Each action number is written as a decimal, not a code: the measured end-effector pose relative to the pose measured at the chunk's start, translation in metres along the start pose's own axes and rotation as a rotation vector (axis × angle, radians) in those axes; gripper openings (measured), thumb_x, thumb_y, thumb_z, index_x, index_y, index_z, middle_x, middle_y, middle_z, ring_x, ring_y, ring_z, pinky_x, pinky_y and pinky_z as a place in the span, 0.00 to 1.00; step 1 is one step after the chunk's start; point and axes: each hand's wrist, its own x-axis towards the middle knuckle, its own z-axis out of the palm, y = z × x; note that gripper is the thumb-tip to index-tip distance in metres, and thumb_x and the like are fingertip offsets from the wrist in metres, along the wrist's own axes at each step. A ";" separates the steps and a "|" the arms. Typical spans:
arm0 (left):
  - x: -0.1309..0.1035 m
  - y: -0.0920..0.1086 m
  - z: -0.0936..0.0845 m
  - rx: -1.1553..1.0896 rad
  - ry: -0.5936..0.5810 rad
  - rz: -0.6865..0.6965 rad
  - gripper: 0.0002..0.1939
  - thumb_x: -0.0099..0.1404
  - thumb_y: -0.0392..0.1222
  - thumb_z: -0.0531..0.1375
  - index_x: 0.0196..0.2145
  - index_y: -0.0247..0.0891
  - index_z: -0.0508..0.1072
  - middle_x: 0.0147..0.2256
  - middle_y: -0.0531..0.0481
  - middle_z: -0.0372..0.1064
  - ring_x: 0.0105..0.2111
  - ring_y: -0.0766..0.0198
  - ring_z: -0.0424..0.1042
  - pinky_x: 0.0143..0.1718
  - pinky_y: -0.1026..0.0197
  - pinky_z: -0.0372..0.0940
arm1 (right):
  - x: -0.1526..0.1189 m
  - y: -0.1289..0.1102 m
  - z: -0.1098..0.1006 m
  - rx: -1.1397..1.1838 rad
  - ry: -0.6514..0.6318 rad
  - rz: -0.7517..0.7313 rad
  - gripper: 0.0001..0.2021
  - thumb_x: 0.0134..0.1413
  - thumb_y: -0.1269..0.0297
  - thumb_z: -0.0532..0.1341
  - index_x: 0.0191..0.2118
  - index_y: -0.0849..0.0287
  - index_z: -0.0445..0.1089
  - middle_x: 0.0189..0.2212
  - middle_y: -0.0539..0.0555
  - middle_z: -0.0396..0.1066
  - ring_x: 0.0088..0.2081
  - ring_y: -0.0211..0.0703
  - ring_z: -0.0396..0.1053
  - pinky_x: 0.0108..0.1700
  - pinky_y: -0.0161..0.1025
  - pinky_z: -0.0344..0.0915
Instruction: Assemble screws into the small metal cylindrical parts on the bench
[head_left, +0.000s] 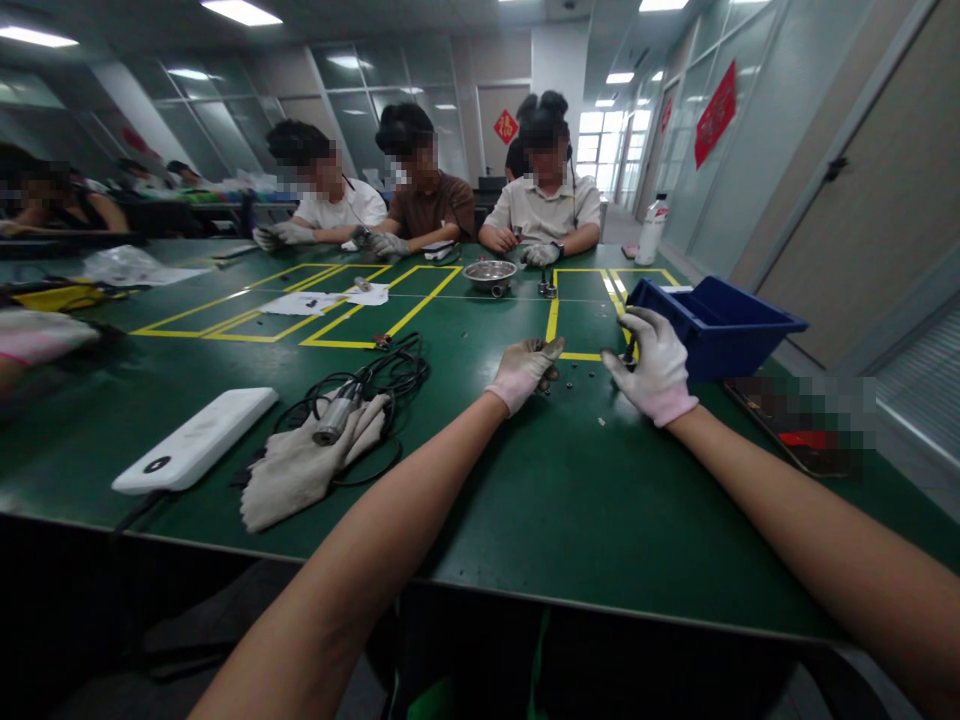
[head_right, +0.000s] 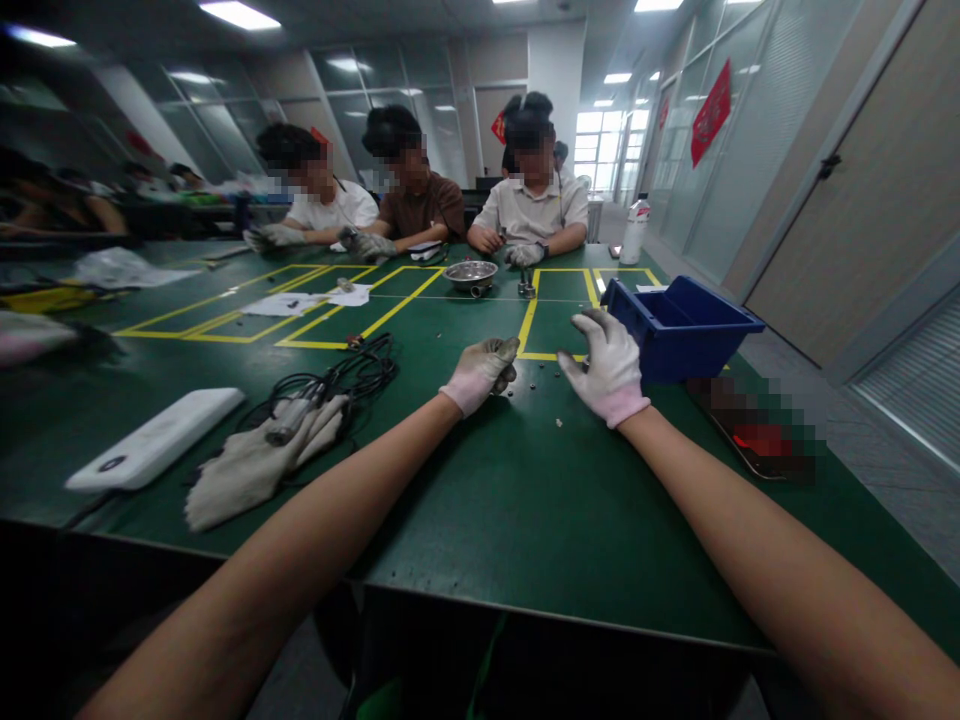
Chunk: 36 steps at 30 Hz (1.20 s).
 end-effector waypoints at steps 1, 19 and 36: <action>-0.001 -0.001 0.002 -0.030 -0.040 -0.003 0.24 0.55 0.62 0.59 0.28 0.36 0.63 0.19 0.54 0.65 0.12 0.74 0.59 0.13 0.70 0.53 | -0.001 -0.007 0.000 0.052 -0.041 -0.058 0.24 0.51 0.57 0.58 0.54 0.57 0.59 0.54 0.60 0.59 0.55 0.54 0.58 0.55 0.51 0.59; -0.007 -0.003 0.015 -0.079 -0.239 -0.088 0.22 0.49 0.54 0.67 0.28 0.34 0.64 0.20 0.52 0.68 0.17 0.69 0.68 0.16 0.66 0.64 | -0.012 -0.033 0.009 0.237 -0.219 -0.162 0.14 0.51 0.63 0.60 0.45 0.58 0.69 0.42 0.56 0.68 0.43 0.46 0.68 0.46 0.41 0.65; -0.001 -0.011 0.011 -0.261 -0.256 -0.136 0.17 0.56 0.48 0.65 0.30 0.31 0.67 0.22 0.50 0.69 0.21 0.71 0.70 0.19 0.71 0.62 | -0.009 -0.024 0.018 0.454 -0.269 0.032 0.14 0.54 0.65 0.58 0.46 0.57 0.70 0.41 0.53 0.72 0.42 0.42 0.70 0.47 0.42 0.66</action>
